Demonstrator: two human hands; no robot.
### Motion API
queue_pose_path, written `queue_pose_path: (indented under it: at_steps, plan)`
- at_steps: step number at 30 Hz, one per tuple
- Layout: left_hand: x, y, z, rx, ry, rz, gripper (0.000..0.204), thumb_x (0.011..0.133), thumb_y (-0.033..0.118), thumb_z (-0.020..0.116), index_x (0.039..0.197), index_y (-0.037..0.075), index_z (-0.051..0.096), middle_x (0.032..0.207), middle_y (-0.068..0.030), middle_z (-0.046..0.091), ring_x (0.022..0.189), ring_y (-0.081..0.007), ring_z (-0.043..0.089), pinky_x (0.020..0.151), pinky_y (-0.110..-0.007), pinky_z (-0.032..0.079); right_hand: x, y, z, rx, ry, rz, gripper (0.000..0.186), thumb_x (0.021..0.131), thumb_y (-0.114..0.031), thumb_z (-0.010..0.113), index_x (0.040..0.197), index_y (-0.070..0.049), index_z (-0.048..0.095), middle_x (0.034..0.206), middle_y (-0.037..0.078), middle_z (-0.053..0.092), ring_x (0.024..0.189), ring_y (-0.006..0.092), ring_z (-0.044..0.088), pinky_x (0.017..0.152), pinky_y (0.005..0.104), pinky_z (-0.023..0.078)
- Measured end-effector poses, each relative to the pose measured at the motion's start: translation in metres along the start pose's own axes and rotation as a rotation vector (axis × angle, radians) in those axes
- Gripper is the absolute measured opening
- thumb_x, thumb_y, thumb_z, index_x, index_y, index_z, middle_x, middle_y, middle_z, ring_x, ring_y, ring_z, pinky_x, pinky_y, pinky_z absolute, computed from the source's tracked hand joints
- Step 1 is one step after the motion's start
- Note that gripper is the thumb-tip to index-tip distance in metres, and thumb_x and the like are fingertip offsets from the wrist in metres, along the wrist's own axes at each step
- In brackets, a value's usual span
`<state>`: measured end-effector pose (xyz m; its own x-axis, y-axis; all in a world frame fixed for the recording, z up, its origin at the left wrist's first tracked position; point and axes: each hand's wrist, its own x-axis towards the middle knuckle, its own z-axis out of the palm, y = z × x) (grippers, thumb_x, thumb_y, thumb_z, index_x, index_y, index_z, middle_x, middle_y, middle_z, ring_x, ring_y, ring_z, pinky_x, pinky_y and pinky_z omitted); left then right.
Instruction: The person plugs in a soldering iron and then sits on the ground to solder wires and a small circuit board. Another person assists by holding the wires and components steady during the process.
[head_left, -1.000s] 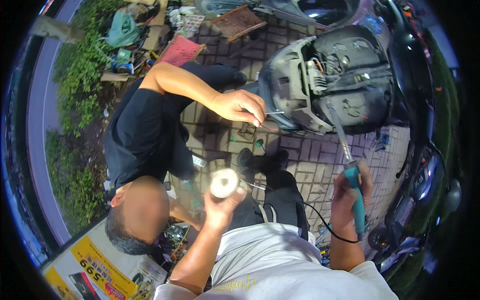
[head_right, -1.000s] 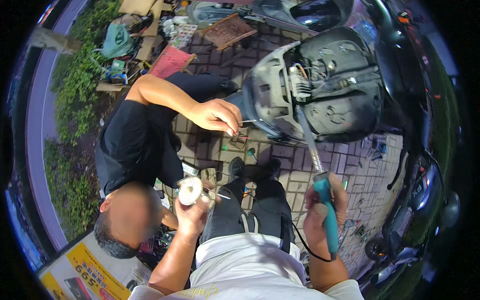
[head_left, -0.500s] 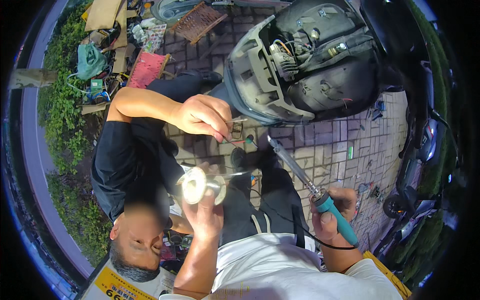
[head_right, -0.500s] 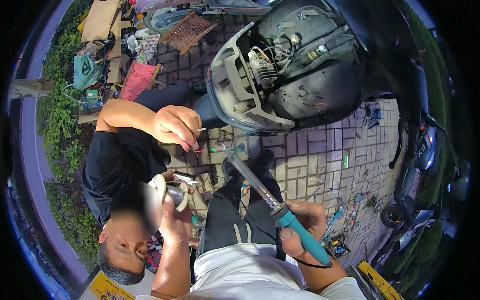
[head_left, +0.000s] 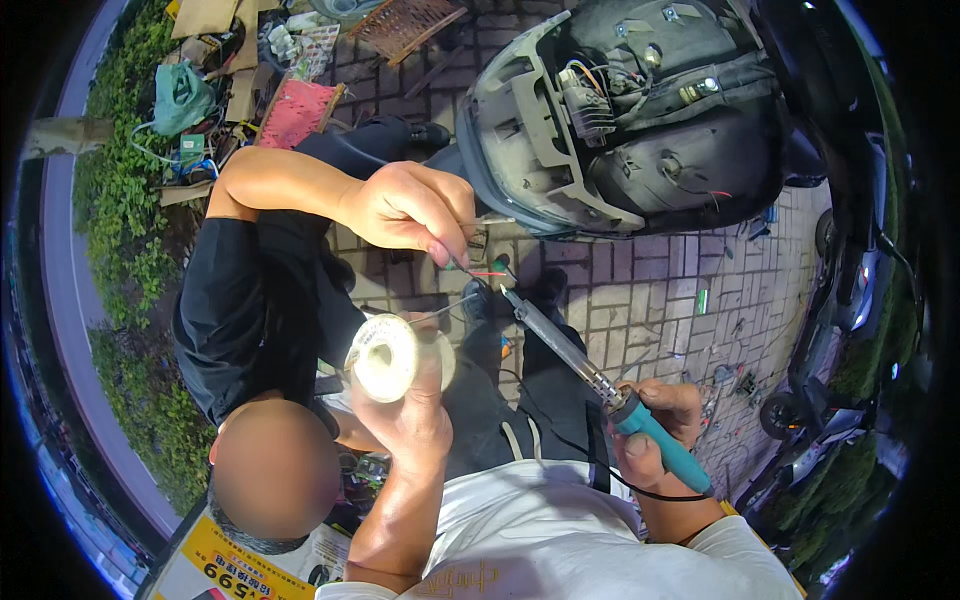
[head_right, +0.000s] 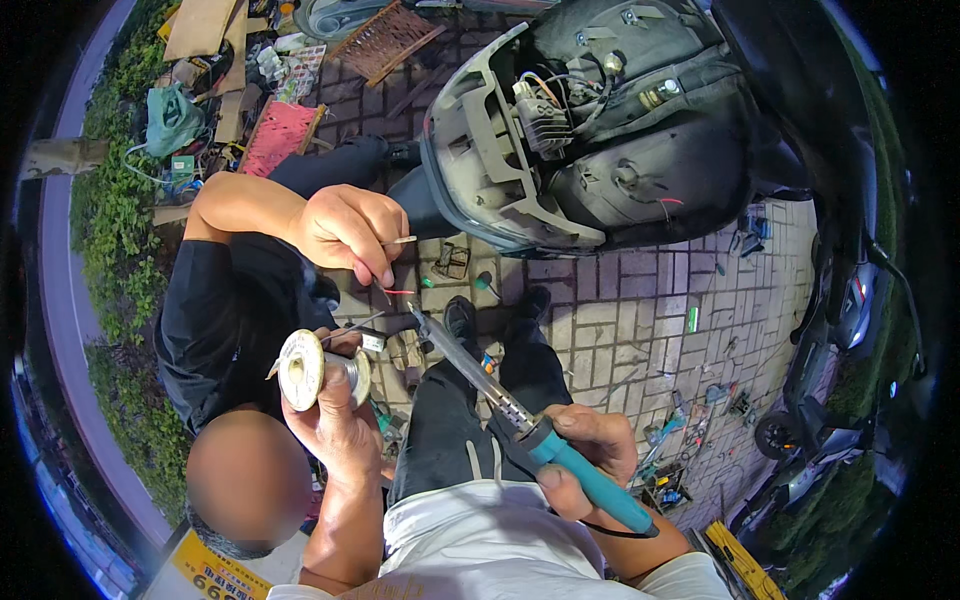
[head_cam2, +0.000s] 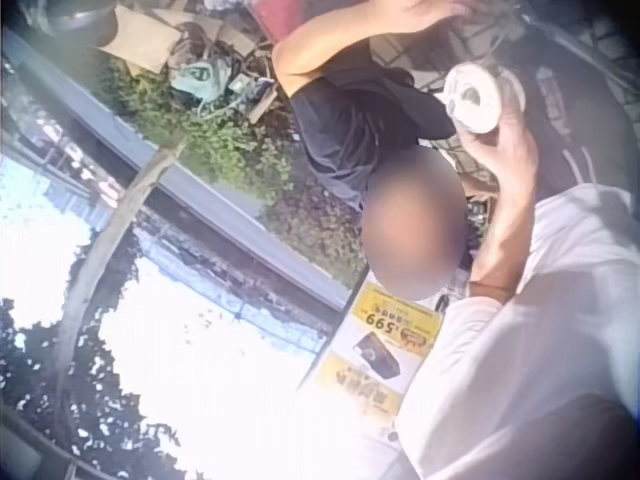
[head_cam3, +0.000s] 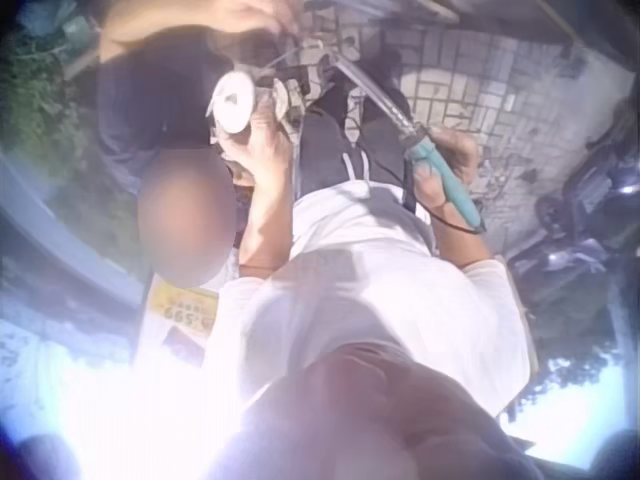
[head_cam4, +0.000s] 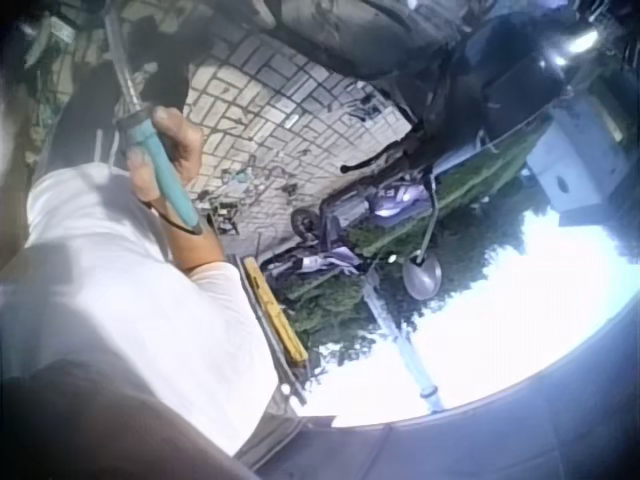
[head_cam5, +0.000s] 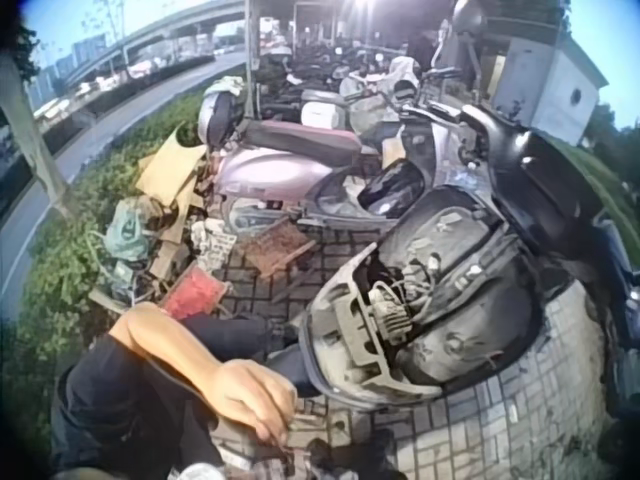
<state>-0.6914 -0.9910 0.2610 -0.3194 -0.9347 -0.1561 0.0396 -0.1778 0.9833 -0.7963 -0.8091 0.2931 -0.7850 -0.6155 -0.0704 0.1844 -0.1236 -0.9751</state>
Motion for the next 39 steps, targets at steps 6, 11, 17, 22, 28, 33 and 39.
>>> queue_pose_path:
  at_steps: [6,11,17,22,28,33,39]
  plan:
    - [0.002,0.009,0.010,-0.070,0.022,0.001,0.032,0.079,0.015,0.070,0.101,-0.005,0.058,0.093,-0.0127,0.063,0.086,-0.0183,0.059,0.080,-0.029,0.045,0.006,0.001,0.002,-0.024,-0.081,-0.086,0.043,0.078,-0.022,0.072,0.111,-0.009,0.046,0.080,0.007,0.052,0.067,0.0144,0.049,0.059,0.0265,0.041]
    - [-0.001,0.007,0.006,-0.038,0.006,0.005,0.042,0.078,0.018,0.072,0.108,-0.006,0.055,0.095,-0.0151,0.063,0.089,-0.0214,0.060,0.085,-0.034,0.046,0.008,-0.001,0.001,-0.069,-0.108,-0.110,0.043,0.079,-0.022,0.071,0.110,-0.009,0.046,0.080,0.007,0.051,0.067,0.0148,0.049,0.059,0.0280,0.040]
    - [-0.003,0.007,0.008,-0.068,0.023,-0.017,0.044,0.077,0.020,0.074,0.108,-0.005,0.055,0.094,-0.0159,0.064,0.089,-0.0217,0.061,0.087,-0.034,0.045,0.007,-0.002,-0.001,-0.075,-0.121,-0.105,0.042,0.079,-0.021,0.071,0.110,-0.009,0.045,0.079,0.006,0.050,0.065,0.0147,0.049,0.059,0.0284,0.040]
    - [-0.005,0.010,0.007,-0.054,0.031,-0.039,0.043,0.076,0.019,0.074,0.107,-0.005,0.056,0.092,-0.0156,0.064,0.088,-0.0216,0.061,0.086,-0.034,0.045,0.006,-0.001,-0.001,-0.077,-0.134,-0.117,0.042,0.079,-0.019,0.070,0.110,-0.008,0.045,0.077,0.006,0.050,0.064,0.0143,0.048,0.059,0.0286,0.040]
    - [-0.002,0.011,0.011,-0.059,0.027,0.019,0.027,0.078,0.013,0.071,0.097,-0.004,0.061,0.091,-0.0084,0.063,0.081,-0.0149,0.059,0.075,-0.026,0.045,0.005,-0.003,0.001,-0.057,-0.131,-0.099,0.042,0.078,-0.019,0.070,0.110,-0.008,0.045,0.077,0.006,0.050,0.064,0.0145,0.048,0.059,0.0280,0.040]
    - [-0.004,0.012,0.009,-0.078,0.016,0.005,0.027,0.078,0.012,0.071,0.096,-0.004,0.061,0.092,-0.0089,0.063,0.082,-0.0154,0.058,0.075,-0.026,0.045,0.003,-0.004,0.001,-0.049,-0.127,-0.098,0.042,0.078,-0.019,0.071,0.110,-0.009,0.045,0.078,0.007,0.051,0.064,0.0146,0.048,0.058,0.0274,0.040]
    - [-0.007,0.012,0.007,-0.071,0.004,0.017,0.027,0.078,0.013,0.071,0.096,-0.004,0.061,0.092,-0.0091,0.063,0.082,-0.0155,0.058,0.075,-0.026,0.045,-0.004,-0.002,-0.002,-0.022,-0.129,-0.098,0.044,0.078,-0.021,0.072,0.110,-0.009,0.045,0.080,0.007,0.053,0.065,0.0149,0.048,0.060,0.0296,0.040]
